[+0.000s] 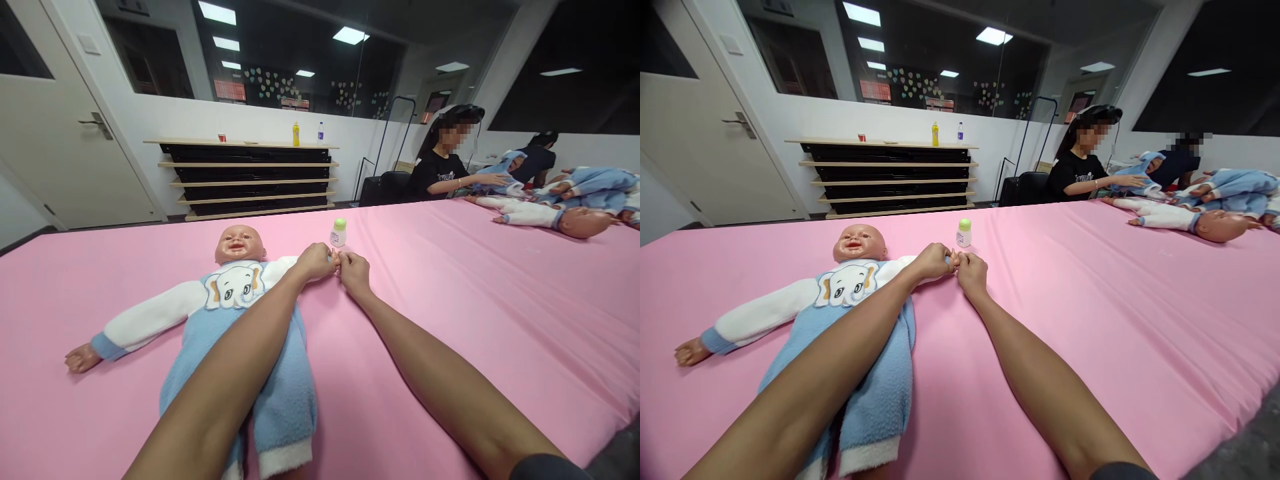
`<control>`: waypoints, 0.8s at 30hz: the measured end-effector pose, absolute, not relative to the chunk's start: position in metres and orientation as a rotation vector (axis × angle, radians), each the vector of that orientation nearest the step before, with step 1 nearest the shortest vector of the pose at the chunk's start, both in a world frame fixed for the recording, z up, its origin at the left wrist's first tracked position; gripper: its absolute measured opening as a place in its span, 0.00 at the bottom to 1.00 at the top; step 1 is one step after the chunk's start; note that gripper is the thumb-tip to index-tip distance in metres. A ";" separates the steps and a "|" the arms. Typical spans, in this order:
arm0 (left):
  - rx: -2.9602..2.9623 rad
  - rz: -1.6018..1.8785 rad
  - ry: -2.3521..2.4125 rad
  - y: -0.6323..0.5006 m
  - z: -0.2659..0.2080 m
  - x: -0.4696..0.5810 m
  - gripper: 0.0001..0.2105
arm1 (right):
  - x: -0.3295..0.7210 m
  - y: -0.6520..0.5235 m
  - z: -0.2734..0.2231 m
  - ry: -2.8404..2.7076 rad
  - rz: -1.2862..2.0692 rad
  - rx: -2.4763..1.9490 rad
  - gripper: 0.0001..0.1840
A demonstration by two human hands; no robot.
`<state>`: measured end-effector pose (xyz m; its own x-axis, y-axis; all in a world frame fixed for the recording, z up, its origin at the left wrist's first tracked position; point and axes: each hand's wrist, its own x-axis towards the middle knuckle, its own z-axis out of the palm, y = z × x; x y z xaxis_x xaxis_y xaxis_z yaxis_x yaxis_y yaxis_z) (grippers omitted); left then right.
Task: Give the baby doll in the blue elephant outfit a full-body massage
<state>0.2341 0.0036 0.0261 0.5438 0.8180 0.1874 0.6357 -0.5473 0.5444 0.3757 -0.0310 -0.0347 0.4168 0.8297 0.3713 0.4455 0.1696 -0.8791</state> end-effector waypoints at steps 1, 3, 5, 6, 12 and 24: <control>2.407 0.573 1.208 0.003 0.026 0.234 0.20 | 0.376 -0.031 -0.035 -1.200 0.369 -1.480 0.22; 2.487 0.510 1.254 0.001 0.028 0.235 0.21 | 0.377 -0.032 -0.035 -1.208 0.300 -1.524 0.23; 2.554 0.469 1.282 -0.003 0.031 0.237 0.22 | 0.377 -0.034 -0.035 -1.226 0.250 -1.596 0.23; 2.581 0.460 1.297 -0.005 0.033 0.238 0.22 | 0.377 -0.034 -0.034 -1.236 0.239 -1.650 0.22; 2.741 0.483 1.418 -0.023 0.055 0.242 0.17 | 0.372 -0.041 -0.026 -1.375 0.181 -1.959 0.16; 2.539 0.823 1.823 -0.074 0.063 -0.010 0.26 | 0.375 -0.044 -0.025 -1.414 0.189 -2.040 0.19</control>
<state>-0.0099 -0.0737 0.0634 0.2359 0.8611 0.4503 0.9072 -0.3613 0.2156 0.3750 -0.0436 -0.0251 0.4104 0.8815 0.2335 0.7895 -0.2153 -0.5747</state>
